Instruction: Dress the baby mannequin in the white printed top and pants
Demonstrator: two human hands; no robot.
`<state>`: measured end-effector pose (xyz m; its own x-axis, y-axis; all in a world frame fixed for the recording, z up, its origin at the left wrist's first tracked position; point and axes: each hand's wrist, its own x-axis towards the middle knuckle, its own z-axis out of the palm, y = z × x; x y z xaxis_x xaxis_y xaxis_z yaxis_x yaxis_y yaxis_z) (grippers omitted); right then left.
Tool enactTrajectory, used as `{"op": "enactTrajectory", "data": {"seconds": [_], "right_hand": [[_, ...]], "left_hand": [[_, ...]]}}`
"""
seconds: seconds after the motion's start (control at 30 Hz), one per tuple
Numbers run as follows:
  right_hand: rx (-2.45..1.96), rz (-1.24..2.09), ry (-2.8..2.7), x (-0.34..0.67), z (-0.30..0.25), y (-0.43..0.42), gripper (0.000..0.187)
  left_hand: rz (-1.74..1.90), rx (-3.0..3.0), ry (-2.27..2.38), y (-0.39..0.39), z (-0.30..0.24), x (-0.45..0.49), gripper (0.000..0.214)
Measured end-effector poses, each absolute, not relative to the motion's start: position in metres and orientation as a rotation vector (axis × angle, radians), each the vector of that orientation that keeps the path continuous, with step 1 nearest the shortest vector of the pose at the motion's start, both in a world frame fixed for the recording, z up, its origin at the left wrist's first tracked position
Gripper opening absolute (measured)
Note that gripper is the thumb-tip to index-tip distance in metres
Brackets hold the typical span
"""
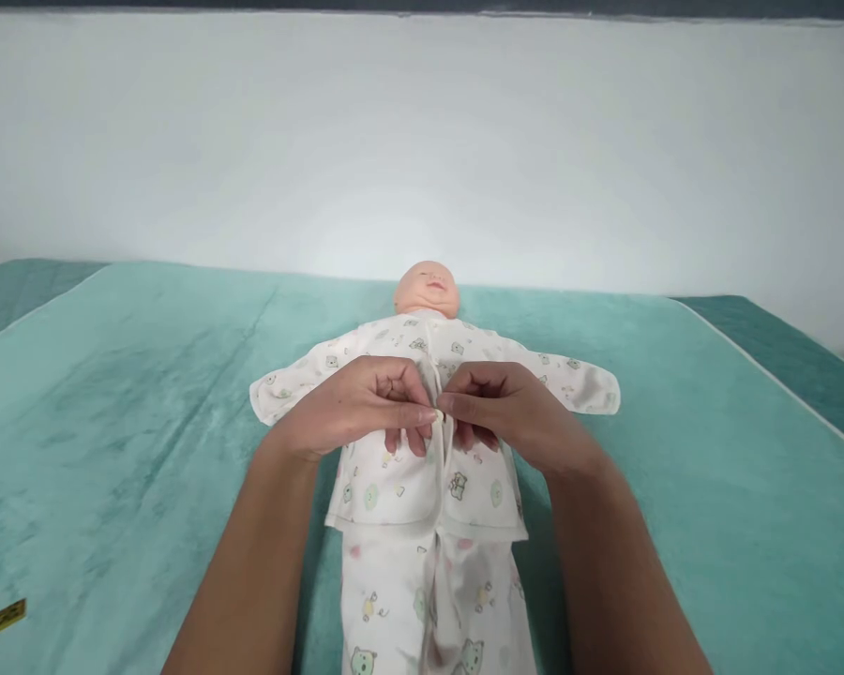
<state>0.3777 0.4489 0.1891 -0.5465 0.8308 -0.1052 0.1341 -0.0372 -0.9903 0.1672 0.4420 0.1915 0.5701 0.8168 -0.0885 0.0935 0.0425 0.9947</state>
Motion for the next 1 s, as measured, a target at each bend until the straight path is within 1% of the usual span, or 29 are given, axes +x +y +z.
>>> {"op": "enactTrajectory", "data": {"seconds": [0.27, 0.43, 0.5, 0.73, 0.87, 1.0], "right_hand": [[-0.926, 1.640, -1.722, 0.3806, 0.1882, 0.4487, 0.024], [-0.907, 1.657, -1.763, 0.3841, 0.1883, 0.4499, 0.009], [-0.902, 1.658, -1.778, 0.3850, 0.1887, 0.4499, 0.006], [-0.935, 1.639, -1.813, 0.3828, 0.1896, 0.4476, 0.007], [-0.922, 1.691, -1.836, 0.3814, 0.1894, 0.4478, 0.012], [-0.958, 1.673, -1.813, 0.3809, 0.1896, 0.4475, 0.015]], "left_hand": [[0.659, 1.441, 0.847, 0.4427, 0.1921, 0.1681, 0.016], [0.650, 1.434, 0.873, 0.4427, 0.1917, 0.1685, 0.016], [0.648, 1.428, 0.875, 0.4428, 0.1911, 0.1687, 0.016], [0.642, 1.434, 0.876, 0.4422, 0.1917, 0.1692, 0.015], [0.638, 1.454, 0.884, 0.4414, 0.1930, 0.1700, 0.015], [0.671, 1.451, 0.842, 0.4416, 0.1929, 0.1700, 0.015]]}}
